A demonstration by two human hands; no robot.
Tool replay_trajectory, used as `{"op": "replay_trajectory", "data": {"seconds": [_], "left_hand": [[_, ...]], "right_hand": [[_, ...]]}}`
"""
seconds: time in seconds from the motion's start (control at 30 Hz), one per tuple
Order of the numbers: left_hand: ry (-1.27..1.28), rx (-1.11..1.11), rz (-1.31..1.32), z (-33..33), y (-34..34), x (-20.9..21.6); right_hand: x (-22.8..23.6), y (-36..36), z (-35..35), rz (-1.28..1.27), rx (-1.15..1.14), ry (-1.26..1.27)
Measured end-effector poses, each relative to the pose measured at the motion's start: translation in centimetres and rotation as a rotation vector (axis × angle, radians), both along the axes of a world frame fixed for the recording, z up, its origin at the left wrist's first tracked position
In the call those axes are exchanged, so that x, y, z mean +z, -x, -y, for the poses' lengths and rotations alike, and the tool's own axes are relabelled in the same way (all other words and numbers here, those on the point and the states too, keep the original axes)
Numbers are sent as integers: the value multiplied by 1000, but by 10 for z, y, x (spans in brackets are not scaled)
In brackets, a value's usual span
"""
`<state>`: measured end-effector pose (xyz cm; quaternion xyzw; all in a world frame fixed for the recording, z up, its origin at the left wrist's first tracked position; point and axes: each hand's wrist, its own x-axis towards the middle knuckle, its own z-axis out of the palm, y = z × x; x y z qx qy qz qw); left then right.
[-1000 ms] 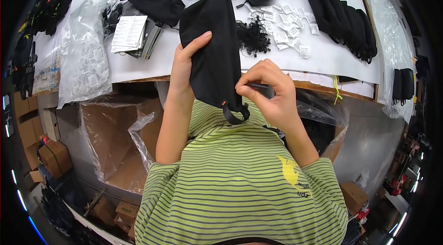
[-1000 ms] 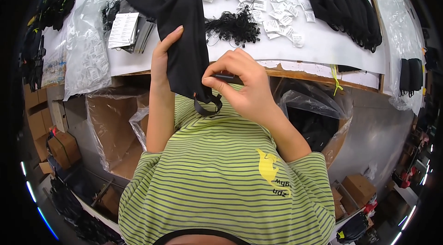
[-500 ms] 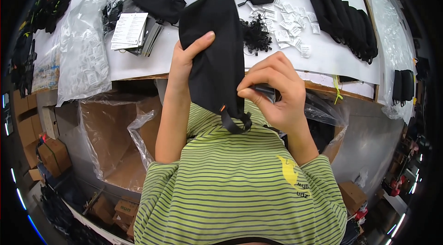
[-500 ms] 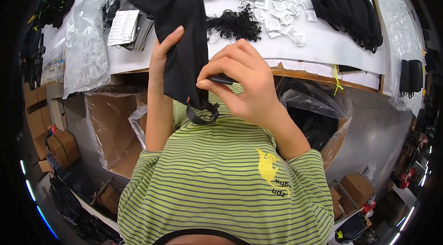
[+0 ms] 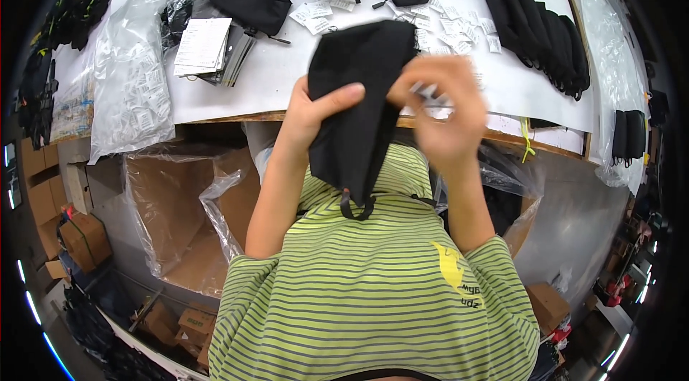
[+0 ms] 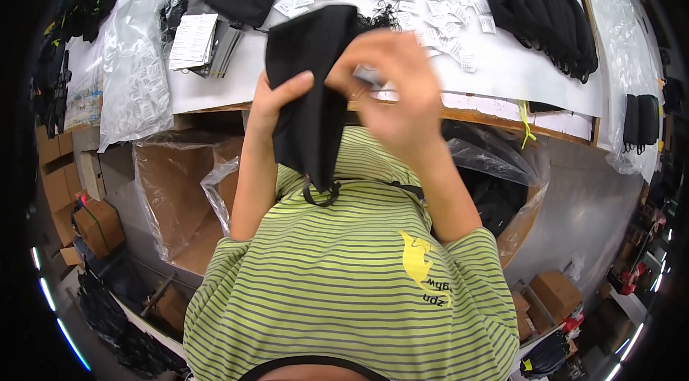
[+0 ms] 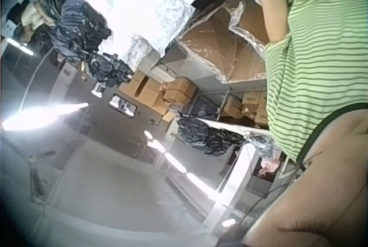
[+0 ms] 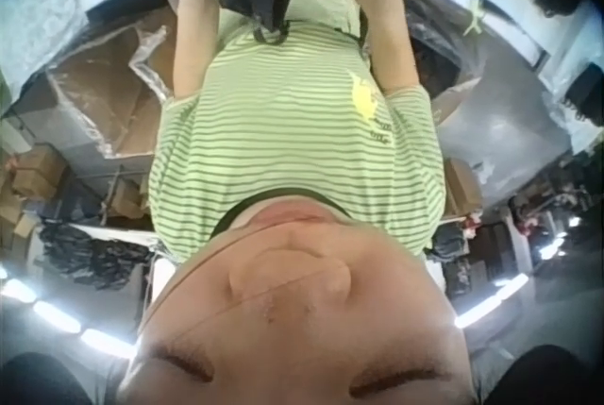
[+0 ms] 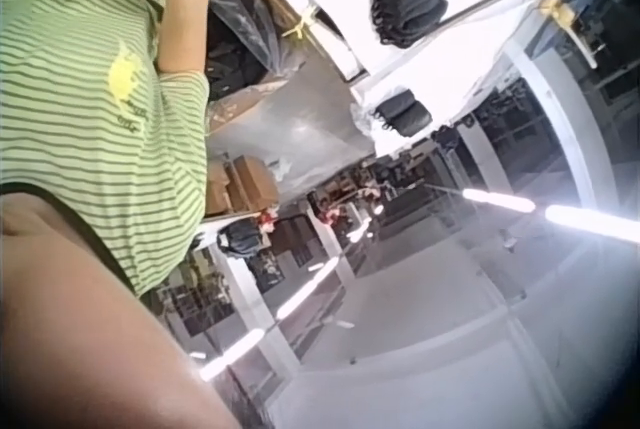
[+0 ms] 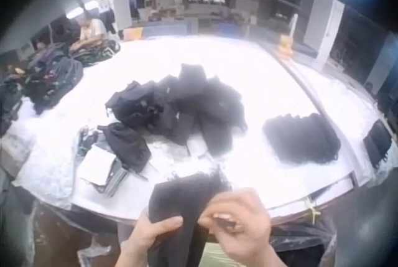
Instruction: Attaching clips, labels, and tags to small black storage pouches or bags.
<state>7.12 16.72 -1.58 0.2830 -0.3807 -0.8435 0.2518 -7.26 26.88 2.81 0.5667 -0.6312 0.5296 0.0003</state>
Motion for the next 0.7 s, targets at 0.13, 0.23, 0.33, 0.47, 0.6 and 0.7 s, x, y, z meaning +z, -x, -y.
{"op": "replay_trajectory", "data": {"seconds": [0.13, 0.23, 0.33, 0.47, 0.6, 0.7], "left_hand": [[-26, 61, 9, -6, 8, 2], [-417, 98, -276, 21, 6, -8], [-352, 154, -257, 27, 0, -8], [-334, 154, -259, 27, -1, -11], [-220, 121, -231, 22, 2, 0], [-40, 155, -74, 10, 7, 3]], "right_hand": [[9, 9, 6, 112, -25, -45], [0, -21, -8, 277, 339, -260], [-4, -29, -16, 415, 330, -334], [-2, -28, -13, 407, 389, -312], [2, -24, -7, 368, 321, -216], [11, -17, 4, 275, 157, -137]]}}
